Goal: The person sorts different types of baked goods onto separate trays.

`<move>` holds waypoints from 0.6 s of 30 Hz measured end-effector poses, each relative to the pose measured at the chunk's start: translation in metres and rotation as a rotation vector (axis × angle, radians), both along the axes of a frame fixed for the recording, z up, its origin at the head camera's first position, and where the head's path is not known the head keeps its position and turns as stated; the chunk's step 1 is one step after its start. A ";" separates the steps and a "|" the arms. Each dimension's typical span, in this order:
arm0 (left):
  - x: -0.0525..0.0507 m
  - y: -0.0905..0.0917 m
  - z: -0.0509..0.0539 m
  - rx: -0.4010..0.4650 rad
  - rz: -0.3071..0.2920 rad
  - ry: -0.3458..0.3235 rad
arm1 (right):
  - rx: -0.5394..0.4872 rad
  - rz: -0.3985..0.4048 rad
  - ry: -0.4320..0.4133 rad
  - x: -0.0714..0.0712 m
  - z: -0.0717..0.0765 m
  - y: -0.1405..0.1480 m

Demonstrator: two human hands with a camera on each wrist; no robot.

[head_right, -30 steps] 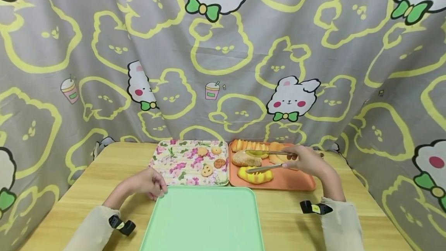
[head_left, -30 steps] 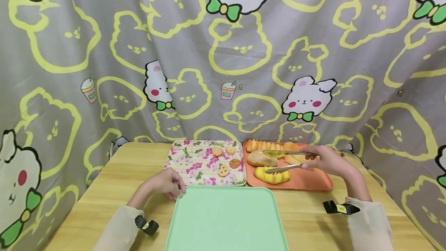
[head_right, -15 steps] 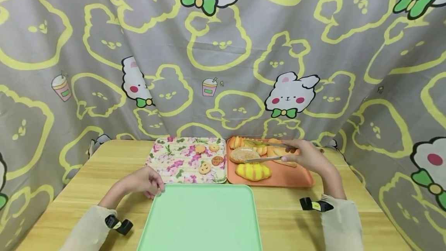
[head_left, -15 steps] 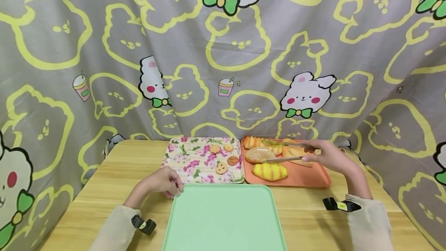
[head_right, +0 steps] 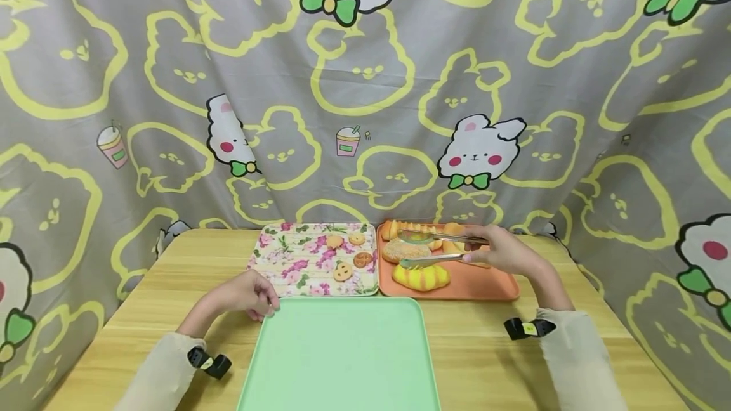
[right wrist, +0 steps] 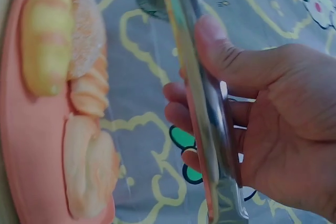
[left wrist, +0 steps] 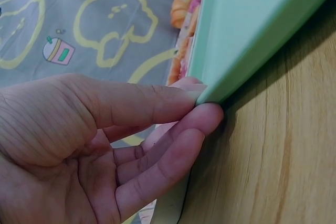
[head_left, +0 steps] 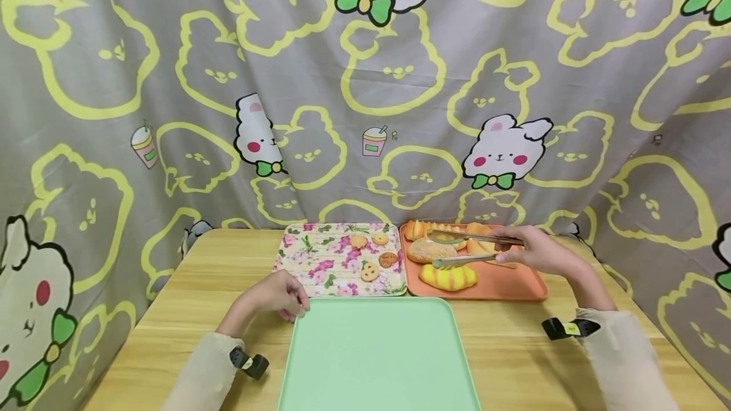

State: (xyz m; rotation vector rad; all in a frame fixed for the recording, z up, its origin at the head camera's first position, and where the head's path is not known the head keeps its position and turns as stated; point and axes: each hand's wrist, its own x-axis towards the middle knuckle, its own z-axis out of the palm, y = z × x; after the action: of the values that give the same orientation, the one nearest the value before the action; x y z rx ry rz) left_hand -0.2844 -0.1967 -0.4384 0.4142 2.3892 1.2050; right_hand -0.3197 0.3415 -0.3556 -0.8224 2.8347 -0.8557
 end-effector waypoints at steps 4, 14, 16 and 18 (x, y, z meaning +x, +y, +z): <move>0.002 0.001 -0.001 -0.005 0.008 -0.003 | 0.013 0.076 -0.039 0.001 0.001 0.008; 0.003 0.002 -0.002 -0.019 0.024 -0.002 | -0.041 0.206 -0.137 0.006 -0.002 0.034; 0.002 0.002 0.000 -0.020 0.025 -0.002 | -0.044 0.230 -0.138 0.006 -0.004 0.039; 0.002 0.002 0.001 -0.023 0.026 -0.005 | -0.050 0.251 -0.150 0.006 -0.006 0.045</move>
State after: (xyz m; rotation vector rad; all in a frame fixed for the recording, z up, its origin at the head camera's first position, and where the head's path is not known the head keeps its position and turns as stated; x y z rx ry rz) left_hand -0.2824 -0.1949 -0.4374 0.3733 2.4090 1.1876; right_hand -0.3135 0.3866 -0.3617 -1.0446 2.5235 -0.9110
